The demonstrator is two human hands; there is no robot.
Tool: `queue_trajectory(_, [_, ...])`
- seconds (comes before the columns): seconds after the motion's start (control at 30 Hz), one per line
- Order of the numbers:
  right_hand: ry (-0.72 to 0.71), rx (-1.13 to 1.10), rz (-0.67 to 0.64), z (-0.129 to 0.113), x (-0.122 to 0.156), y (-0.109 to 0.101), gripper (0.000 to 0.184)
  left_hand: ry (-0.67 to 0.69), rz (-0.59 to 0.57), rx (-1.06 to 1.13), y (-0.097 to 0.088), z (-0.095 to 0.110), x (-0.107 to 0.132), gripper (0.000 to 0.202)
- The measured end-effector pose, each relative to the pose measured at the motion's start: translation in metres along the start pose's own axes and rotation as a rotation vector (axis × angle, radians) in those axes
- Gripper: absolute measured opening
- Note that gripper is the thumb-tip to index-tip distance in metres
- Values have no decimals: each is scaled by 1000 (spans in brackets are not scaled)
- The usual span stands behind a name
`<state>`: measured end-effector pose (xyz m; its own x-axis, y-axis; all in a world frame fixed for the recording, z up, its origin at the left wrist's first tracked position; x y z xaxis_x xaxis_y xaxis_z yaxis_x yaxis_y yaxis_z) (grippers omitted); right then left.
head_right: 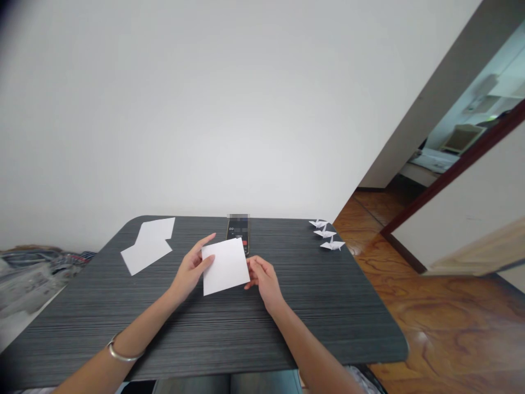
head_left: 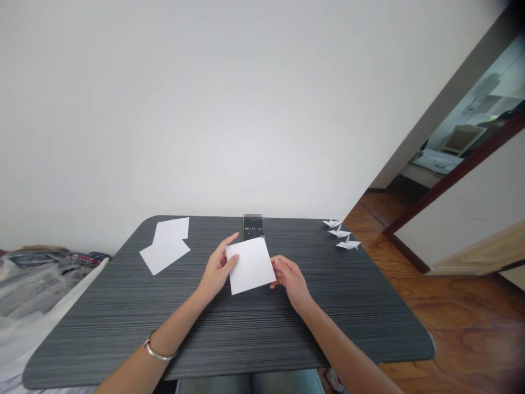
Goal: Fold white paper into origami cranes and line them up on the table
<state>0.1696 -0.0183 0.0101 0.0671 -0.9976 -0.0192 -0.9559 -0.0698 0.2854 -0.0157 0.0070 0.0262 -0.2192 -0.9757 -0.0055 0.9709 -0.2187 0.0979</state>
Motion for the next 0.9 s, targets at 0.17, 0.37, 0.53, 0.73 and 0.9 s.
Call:
queue_trajectory(0.17, [-149,53,30,-7,0,-5,29,-26,-46,28,0,3,2,55])
queue_trajectory(0.37, [-223,211,-92,-4,5,-3,16,-15,-120,12,4,4,4,53])
queue_trajectory(0.53, [-247,259,-65,0,5,-6,15,-18,-104,-35,3,4,6,44])
queue_trajectory(0.73, [-265,186,37,0,3,-10,14,144,-53,-110,-3,4,7,24])
queue_trajectory(0.9, [-249,170,33,-1,3,-11,12,254,-189,-216,0,6,8,17])
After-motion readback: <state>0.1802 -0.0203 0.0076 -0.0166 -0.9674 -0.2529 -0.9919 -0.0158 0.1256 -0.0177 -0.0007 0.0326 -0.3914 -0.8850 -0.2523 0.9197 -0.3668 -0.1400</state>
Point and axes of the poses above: each hand's wrist, its own x-axis away from the middle knuckle, its own y-axis out of the palm, z = x × y, the point moved 1 cm from there along -x, towards the middle knuckle, and after that the axes turned 6 degrees about -y, right-handed, at the moved point
